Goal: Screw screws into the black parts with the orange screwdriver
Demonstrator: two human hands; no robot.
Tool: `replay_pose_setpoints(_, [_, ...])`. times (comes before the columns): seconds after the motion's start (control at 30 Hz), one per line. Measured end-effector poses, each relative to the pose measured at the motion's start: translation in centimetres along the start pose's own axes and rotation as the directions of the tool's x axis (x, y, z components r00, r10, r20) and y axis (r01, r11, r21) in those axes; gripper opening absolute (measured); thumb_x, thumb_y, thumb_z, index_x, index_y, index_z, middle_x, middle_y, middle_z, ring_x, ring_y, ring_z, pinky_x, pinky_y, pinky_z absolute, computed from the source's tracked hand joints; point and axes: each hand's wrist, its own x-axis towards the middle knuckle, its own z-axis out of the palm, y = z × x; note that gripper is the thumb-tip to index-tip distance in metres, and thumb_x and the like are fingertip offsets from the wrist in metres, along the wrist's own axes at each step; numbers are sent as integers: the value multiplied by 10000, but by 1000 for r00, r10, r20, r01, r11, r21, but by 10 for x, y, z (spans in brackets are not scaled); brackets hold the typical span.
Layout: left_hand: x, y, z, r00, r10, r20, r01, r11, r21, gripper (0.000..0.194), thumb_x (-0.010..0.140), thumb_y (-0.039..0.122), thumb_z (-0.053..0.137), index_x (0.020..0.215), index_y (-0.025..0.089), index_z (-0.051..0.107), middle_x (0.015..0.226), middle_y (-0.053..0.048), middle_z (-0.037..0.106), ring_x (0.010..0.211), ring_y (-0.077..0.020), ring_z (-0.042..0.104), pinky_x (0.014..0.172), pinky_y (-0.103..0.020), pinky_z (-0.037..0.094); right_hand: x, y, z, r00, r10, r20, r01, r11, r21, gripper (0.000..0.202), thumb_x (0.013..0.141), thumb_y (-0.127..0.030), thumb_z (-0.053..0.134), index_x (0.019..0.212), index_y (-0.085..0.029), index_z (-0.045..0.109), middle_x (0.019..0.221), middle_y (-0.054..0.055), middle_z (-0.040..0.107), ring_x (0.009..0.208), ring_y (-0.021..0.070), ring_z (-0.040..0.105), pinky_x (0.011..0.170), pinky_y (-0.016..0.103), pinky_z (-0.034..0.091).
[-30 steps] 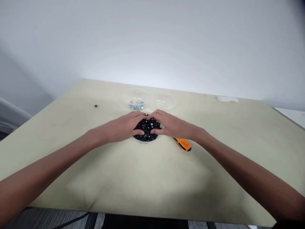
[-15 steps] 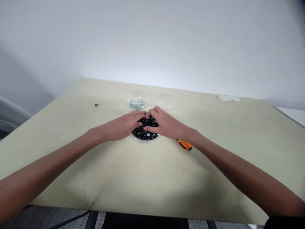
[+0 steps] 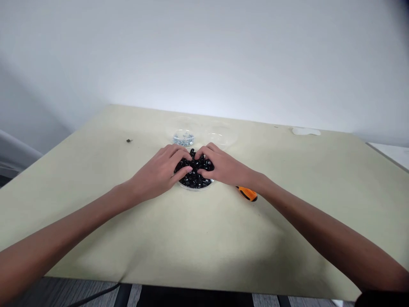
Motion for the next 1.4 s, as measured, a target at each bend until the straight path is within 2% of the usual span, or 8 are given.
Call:
replay_pose_setpoints(0.13, [-3,2,3,989,-132,70,139,983,-119,380,1023,458,354,1317,244,465,1409,-75,495,1309,-249,447,1083,-451,381,-3,5,4,997,-52,-63,54,998,42,396,860,-317,576,1239,-234,493,1259,69,472,1119,171,505,998,358,448])
replay_pose_setpoints(0.37, [-5,7,3,982,-179,60,188,959,-214,326,1028,436,359,1266,270,506,1331,-42,561,1235,-223,506,1041,-421,408,-15,3,2,994,-94,-62,98,994,54,381,902,-350,574,1265,-257,502,1283,60,462,1155,162,501,1044,371,440])
replay_pose_setpoints(0.53, [-7,0,3,997,61,-39,-63,996,-61,183,980,362,508,1068,232,602,1293,-74,550,1211,-233,497,1027,-410,389,-15,-2,4,995,-92,-39,93,996,9,385,911,-425,586,1253,-259,523,1312,72,433,1250,192,436,1076,381,412])
replay_pose_setpoints(0.63, [-5,-6,0,976,212,43,-213,976,46,164,982,288,508,988,245,666,1129,-60,617,1097,-227,530,993,-417,363,-12,-2,6,996,-83,-42,83,996,-14,354,918,-383,578,1245,-253,535,1296,70,448,1249,189,431,1076,373,405])
replay_pose_setpoints(0.83, [6,-10,-9,929,326,176,-348,931,111,247,986,196,478,913,245,708,1038,-45,636,1008,-211,506,961,-401,317,-10,1,7,995,-83,-51,81,996,-42,352,911,-360,581,1238,-236,534,1274,68,465,1240,186,426,1065,360,404])
replay_pose_setpoints(1.0, [9,-10,-12,941,275,196,-289,956,45,235,1003,234,459,942,226,685,1065,-43,610,1016,-187,521,984,-379,306,-11,2,7,995,-81,-54,79,996,-42,359,910,-346,574,1251,-243,533,1278,74,467,1227,199,444,1051,377,420])
replay_pose_setpoints(1.2, [-1,-12,-9,968,235,87,-237,971,9,165,999,282,491,1007,225,646,1105,-38,611,1060,-186,533,989,-364,334,-13,2,10,990,-113,-82,109,993,-55,361,922,-352,555,1266,-246,525,1294,75,466,1243,198,447,1067,384,422])
replay_pose_setpoints(1.4, [-9,-15,-12,999,13,-53,-16,997,-71,215,999,373,472,1056,240,631,1146,-38,612,1111,-205,544,997,-373,391,-18,5,15,965,-139,-221,118,987,-106,370,959,-364,490,1311,-253,513,1330,71,474,1282,203,433,1111,409,399])
